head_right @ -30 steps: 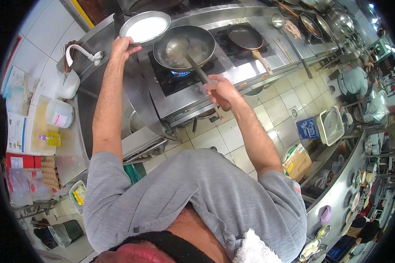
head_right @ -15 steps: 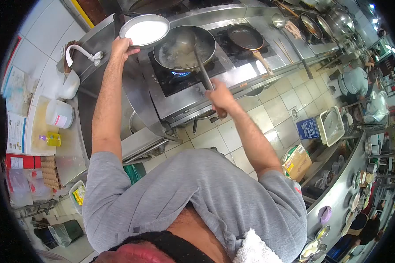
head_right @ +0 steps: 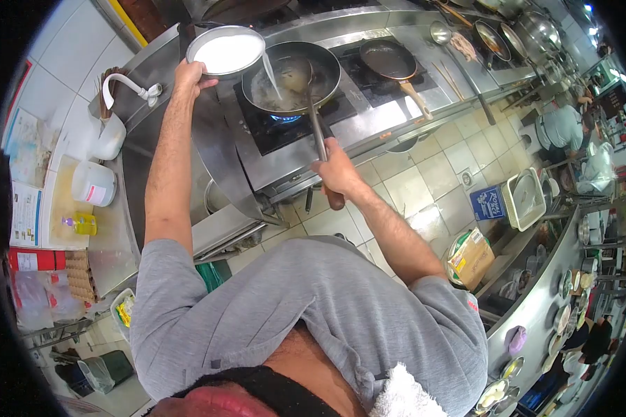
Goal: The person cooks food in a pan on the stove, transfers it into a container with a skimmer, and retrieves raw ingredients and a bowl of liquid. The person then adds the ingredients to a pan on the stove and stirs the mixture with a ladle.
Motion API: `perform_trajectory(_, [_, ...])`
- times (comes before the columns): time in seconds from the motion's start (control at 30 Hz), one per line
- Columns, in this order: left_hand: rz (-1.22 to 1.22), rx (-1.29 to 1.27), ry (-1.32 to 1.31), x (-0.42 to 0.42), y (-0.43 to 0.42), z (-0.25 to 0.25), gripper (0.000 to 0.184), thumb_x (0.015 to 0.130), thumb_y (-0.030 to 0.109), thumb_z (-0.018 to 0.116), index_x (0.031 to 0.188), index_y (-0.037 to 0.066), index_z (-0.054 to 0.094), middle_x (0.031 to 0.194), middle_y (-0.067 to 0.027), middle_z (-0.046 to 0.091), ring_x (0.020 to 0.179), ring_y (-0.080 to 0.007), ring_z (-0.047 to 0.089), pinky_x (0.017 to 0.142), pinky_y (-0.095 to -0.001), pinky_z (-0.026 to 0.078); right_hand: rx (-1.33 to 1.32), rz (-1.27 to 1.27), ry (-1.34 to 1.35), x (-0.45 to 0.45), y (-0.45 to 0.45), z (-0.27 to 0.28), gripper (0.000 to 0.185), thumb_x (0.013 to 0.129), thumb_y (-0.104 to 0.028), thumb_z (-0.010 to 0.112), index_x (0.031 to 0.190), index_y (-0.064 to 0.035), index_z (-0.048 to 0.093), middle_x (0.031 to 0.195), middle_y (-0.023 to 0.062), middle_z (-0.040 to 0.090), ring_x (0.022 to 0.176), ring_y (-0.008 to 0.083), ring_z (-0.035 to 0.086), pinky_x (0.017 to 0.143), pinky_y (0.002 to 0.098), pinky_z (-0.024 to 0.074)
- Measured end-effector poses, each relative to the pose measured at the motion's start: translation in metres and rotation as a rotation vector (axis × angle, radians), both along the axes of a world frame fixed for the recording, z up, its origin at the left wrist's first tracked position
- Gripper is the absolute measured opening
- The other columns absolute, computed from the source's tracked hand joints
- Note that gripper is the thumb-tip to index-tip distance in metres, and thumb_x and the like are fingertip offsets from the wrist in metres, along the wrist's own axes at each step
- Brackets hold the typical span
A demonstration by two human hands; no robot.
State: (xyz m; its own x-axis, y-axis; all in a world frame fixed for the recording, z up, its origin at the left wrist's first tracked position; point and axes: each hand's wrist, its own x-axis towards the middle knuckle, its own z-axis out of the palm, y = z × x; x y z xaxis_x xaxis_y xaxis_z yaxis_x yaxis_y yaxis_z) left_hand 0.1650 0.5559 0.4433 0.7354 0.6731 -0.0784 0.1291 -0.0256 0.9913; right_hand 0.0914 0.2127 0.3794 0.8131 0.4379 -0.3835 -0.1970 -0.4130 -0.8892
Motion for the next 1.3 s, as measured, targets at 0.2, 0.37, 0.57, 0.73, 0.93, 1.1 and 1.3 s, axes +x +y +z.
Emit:
perform_trajectory(0.2, [0.000, -0.116, -0.096, 0.001, 0.024, 0.001, 0.043, 0.068, -0.006, 0.044, 0.111, -0.006, 0.040, 0.099, -0.0197, 0.052, 0.080, -0.0339, 0.059, 0.058, -0.0382, 0.059, 0.393, -0.028, 0.357, 0.047, -0.011, -0.003, 0.045, 0.077, -0.004, 0.055, 0.118, 0.0011, 0.036, 0.061, 0.0054, 0.049, 0.036, 0.0134, 0.044, 0.032, 0.0268, 0.0335])
perform_trajectory(0.37, [-0.042, -0.288, -0.186, -0.024, 0.051, 0.031, 0.036, 0.070, -0.006, 0.044, 0.106, -0.008, 0.040, 0.098, -0.0252, 0.051, 0.080, -0.0421, 0.058, 0.060, -0.0418, 0.059, -0.039, 0.030, -0.160, 0.025, -0.002, -0.021, 0.047, 0.078, -0.005, 0.053, 0.120, 0.0030, 0.034, 0.062, 0.0076, 0.051, 0.037, 0.0138, 0.046, 0.035, 0.0276, 0.0380])
perform_trajectory(0.57, [-0.017, -0.263, -0.194, -0.083, 0.111, 0.053, 0.030, 0.072, -0.004, 0.046, 0.101, -0.012, 0.043, 0.100, -0.0253, 0.052, 0.081, -0.0391, 0.059, 0.062, -0.0347, 0.059, 0.321, -0.034, 0.311, 0.027, -0.018, 0.004, 0.056, 0.076, -0.003, 0.057, 0.125, 0.0029, 0.030, 0.063, 0.0063, 0.050, 0.037, 0.0157, 0.045, 0.035, 0.0290, 0.0360])
perform_trajectory(0.73, [0.190, -0.167, -0.223, -0.159, 0.137, 0.052, 0.026, 0.076, 0.000, 0.051, 0.098, -0.012, 0.044, 0.099, -0.0231, 0.053, 0.078, -0.0350, 0.060, 0.066, -0.0338, 0.059, 0.063, 0.032, 0.035, 0.046, -0.007, -0.013, 0.047, 0.077, -0.005, 0.055, 0.120, 0.0030, 0.037, 0.069, 0.0100, 0.055, 0.041, 0.0167, 0.049, 0.040, 0.0298, 0.0418])
perform_trajectory(0.93, [0.292, -0.160, -0.151, -0.257, 0.195, 0.011, 0.032, 0.076, 0.000, 0.048, 0.103, -0.015, 0.041, 0.093, -0.0249, 0.054, 0.073, -0.0384, 0.061, 0.057, -0.0318, 0.059, -0.213, 0.028, -0.196, 0.008, 0.001, 0.015, 0.046, 0.077, -0.006, 0.054, 0.119, 0.0039, 0.037, 0.072, 0.0127, 0.057, 0.042, 0.0172, 0.051, 0.041, 0.0302, 0.0439])
perform_trajectory(1.1, [0.342, -0.100, -0.096, -0.293, 0.197, 0.003, 0.040, 0.073, 0.001, 0.047, 0.109, -0.015, 0.040, 0.093, -0.0277, 0.055, 0.068, -0.0401, 0.062, 0.049, -0.0299, 0.057, 0.268, -0.047, 0.260, 0.033, -0.004, 0.013, 0.050, 0.074, -0.003, 0.059, 0.119, 0.0042, 0.038, 0.063, 0.0064, 0.049, 0.039, 0.0148, 0.044, 0.037, 0.0275, 0.0374])
perform_trajectory(1.3, [0.319, -0.115, -0.099, -0.272, 0.208, 0.011, 0.032, 0.070, -0.003, 0.046, 0.098, -0.019, 0.043, 0.087, -0.0256, 0.055, 0.066, -0.0391, 0.061, 0.049, -0.0304, 0.057, -0.160, 0.025, -0.262, 0.032, 0.011, -0.010, 0.051, 0.077, -0.006, 0.052, 0.124, 0.0041, 0.035, 0.076, 0.0168, 0.058, 0.045, 0.0188, 0.054, 0.042, 0.0321, 0.0442])
